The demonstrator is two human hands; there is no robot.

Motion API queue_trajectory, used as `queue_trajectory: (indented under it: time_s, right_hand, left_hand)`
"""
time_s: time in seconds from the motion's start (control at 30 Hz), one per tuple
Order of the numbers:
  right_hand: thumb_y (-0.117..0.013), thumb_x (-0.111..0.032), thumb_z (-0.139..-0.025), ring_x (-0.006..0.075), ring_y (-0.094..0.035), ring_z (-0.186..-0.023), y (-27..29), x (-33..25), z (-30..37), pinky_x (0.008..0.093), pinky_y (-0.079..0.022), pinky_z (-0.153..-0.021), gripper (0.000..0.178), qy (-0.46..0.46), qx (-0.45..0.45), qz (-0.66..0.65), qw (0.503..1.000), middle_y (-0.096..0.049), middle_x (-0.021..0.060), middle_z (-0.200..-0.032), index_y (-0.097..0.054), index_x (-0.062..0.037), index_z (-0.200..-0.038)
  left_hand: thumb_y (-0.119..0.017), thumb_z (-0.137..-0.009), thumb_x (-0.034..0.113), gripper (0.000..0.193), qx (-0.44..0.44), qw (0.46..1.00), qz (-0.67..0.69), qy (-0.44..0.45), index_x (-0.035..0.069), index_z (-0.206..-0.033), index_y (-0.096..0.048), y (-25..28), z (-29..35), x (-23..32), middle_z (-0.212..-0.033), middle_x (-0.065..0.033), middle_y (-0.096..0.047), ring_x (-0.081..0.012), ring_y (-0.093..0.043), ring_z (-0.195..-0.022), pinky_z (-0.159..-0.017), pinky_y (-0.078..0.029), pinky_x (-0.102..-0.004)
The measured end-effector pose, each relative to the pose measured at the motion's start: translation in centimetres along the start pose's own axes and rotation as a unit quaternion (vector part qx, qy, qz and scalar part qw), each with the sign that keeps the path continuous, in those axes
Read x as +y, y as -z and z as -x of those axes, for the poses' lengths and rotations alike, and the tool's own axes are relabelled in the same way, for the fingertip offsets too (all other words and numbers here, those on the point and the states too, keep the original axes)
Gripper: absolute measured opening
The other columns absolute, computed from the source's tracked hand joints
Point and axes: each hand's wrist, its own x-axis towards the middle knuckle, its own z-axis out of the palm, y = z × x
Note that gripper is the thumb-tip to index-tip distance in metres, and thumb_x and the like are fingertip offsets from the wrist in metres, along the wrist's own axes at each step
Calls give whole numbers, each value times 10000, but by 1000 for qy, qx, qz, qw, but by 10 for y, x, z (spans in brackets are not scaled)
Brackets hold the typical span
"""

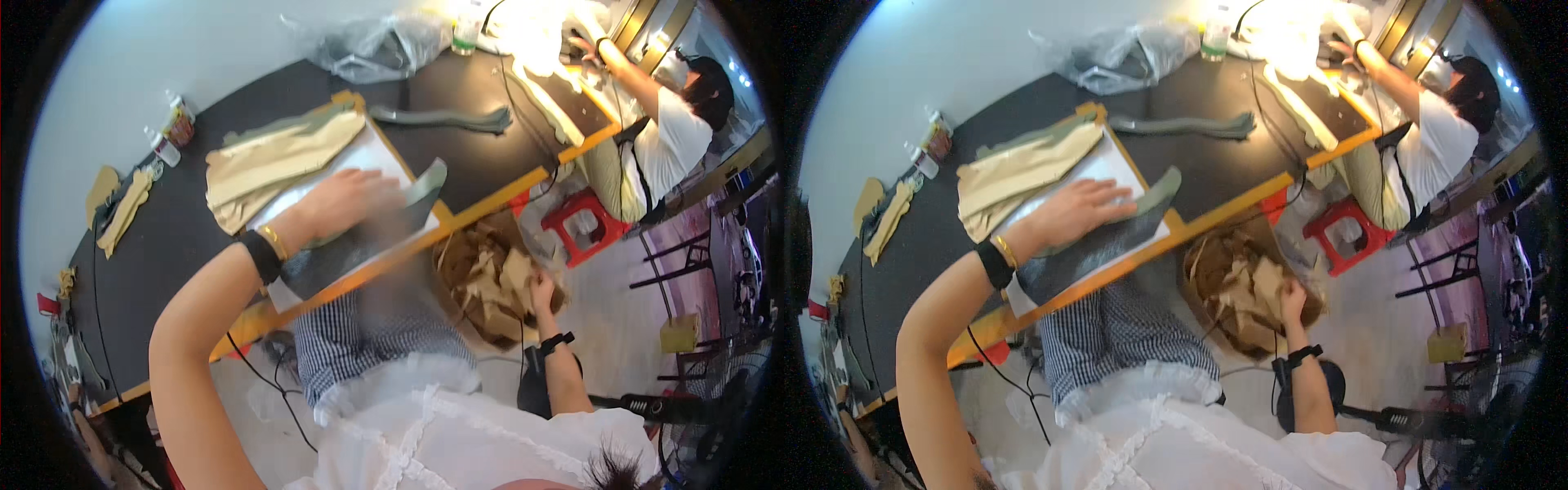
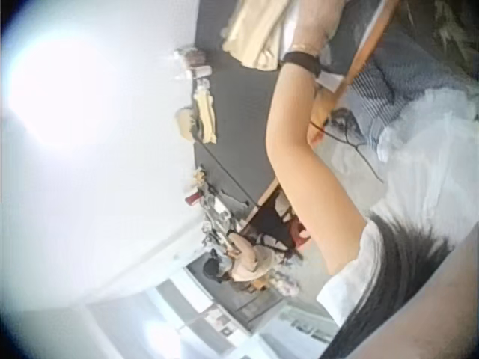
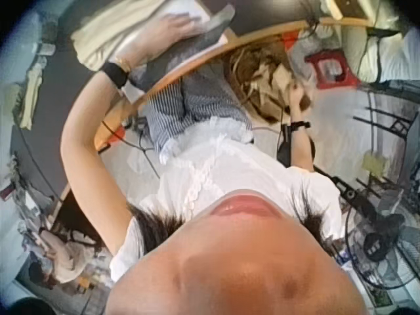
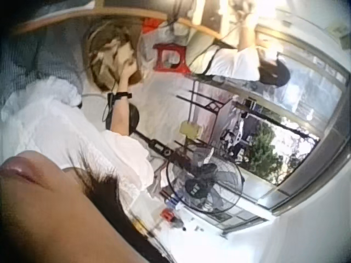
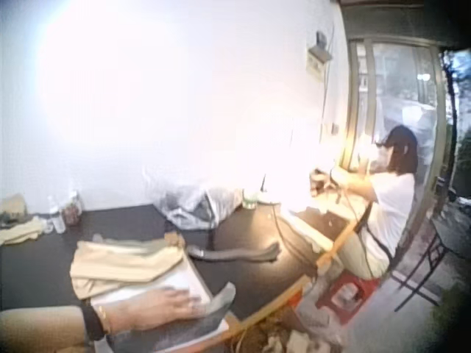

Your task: Manually aligning and stacking leather shoe upper components on a template.

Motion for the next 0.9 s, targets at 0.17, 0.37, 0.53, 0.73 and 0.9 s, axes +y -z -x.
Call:
queue_trajectory:
  time_s: [0.17,0.37,0.53,0.73,0.9]
  right_hand:
    - [-637,-187,-838,363,-687,-833,-36,77,7,378,-525,-813,245,-64,-88,66,992,-712,204,-888,-738,-59,-1021]
    - [-642,-274,-877,335,-666,-863,-58,48,-2,412,-505,-776,292,-76,-230,220,945,-715,191,-986,-738,-111,-1099]
    - [-601,-277,-897,289,-682,-871,-85,118,34,416,-502,-879,265,-192,-235,-111,946,-726,151,-822,-747,-79,-995]
    - [-612,-74,-854,329,-625,-1052,-54,18,61,415,-510,-874,172,-131,-397,-3,908,-682,181,-1025,-709,-51,-995]
    - [-585,25,-835,385,-586,-1111,-27,-38,62,425,-479,-939,235,65,-219,74,971,-647,192,-1134,-704,-47,-1025]
  left_hand:
    - [-528,-849,1,381,-27,999,43,-10,111,-1210,-583,21,-11,-19,-1363,-83,-554,-294,-516,-1257,-1052,-407,-414]
    - [-617,-828,73,253,71,975,8,209,26,-1073,-663,32,-88,-67,-1054,-152,-654,-338,-615,-1012,-905,-477,-457]
    - [-696,-814,128,330,47,981,-57,178,66,-1137,-668,1,-135,-110,-1077,-116,-655,-311,-626,-1027,-908,-478,-444]
    - [-759,-758,123,310,0,975,-35,218,86,-1050,-660,0,-130,-109,-1047,-73,-663,-295,-630,-1029,-878,-486,-427]
    - [-766,-735,81,290,117,975,-6,188,59,-975,-605,23,-133,-99,-1026,-105,-667,-339,-619,-1029,-847,-490,-431]
